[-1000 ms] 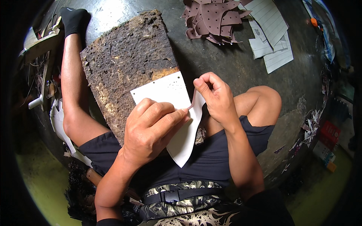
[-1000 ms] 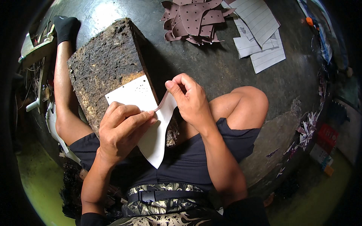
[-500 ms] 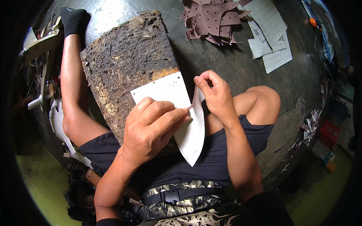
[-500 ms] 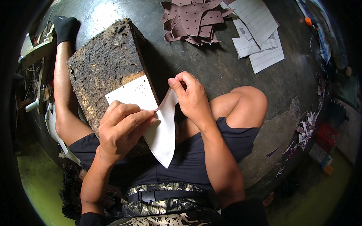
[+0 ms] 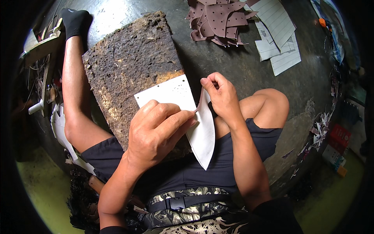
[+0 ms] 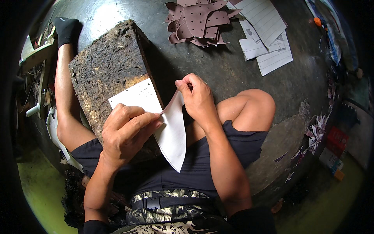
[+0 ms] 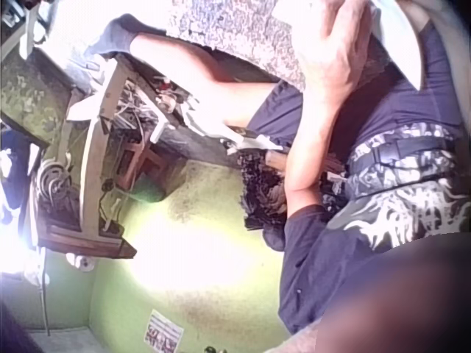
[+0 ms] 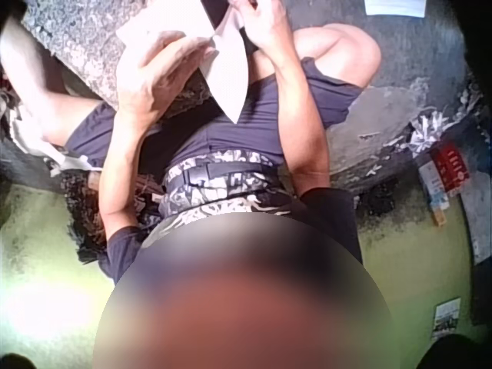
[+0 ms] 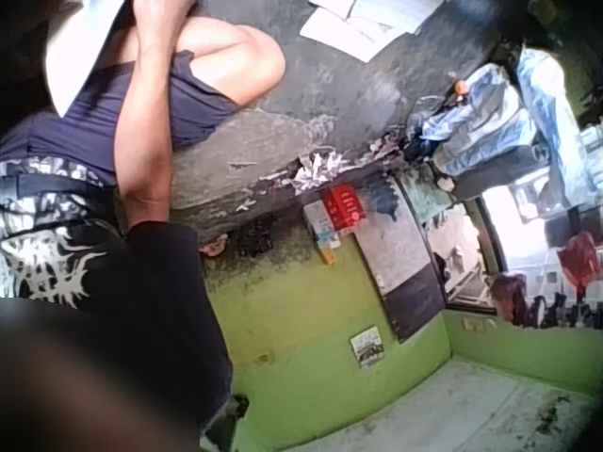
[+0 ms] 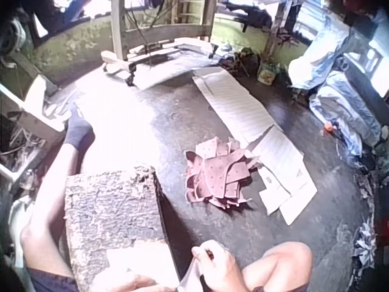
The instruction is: The person sits on the floor and repeatedly peels a thin white paper layer from a small rectangular block resting on a wooden board. They handle the paper by hand, lifting and separating it in small sections, then place the peeled pieces aside.
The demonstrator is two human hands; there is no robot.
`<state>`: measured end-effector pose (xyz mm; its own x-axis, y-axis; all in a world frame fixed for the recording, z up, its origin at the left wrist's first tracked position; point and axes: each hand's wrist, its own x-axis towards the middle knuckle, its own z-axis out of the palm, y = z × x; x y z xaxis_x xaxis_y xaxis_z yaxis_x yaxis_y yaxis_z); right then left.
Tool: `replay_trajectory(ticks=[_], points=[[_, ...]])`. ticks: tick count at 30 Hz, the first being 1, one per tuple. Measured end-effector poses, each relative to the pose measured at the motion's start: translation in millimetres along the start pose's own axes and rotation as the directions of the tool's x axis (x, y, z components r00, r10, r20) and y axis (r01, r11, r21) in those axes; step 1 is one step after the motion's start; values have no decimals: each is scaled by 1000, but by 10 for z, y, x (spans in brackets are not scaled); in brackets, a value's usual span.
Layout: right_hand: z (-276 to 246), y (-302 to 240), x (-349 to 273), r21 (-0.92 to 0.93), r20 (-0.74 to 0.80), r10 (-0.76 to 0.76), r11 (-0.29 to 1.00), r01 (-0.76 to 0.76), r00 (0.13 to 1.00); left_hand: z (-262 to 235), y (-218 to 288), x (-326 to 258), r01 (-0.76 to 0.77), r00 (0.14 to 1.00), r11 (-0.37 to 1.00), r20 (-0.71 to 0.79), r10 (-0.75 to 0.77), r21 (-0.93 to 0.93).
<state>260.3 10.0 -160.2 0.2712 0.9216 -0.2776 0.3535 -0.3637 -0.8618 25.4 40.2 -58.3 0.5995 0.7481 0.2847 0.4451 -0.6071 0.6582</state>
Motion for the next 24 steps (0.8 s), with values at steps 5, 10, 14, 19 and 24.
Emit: replay_trajectory(ticks=[5, 10, 14, 19, 24], points=[[9, 39, 9, -30, -15, 1, 1000, -1, 1000, -2, -2, -3, -7, 1000, 1000, -5, 7, -4], [13, 61, 20, -90, -45, -9, 996, 5, 999, -9, -8, -5, -16, 1000, 1000, -13, 16, 4], [11, 80, 25, -115, -49, 12, 993, -18, 999, 0, -6, 13, -45, 999, 999, -14, 46, 25], [18, 147, 35, -148, -88, -6, 989, -7, 996, 43, 4, 22, -59, 997, 996, -35, 62, 72], [-13, 146, 76, -243, -182, -80, 969, 34, 980, 71, 30, 4, -26, 999, 995, -36, 30, 98]])
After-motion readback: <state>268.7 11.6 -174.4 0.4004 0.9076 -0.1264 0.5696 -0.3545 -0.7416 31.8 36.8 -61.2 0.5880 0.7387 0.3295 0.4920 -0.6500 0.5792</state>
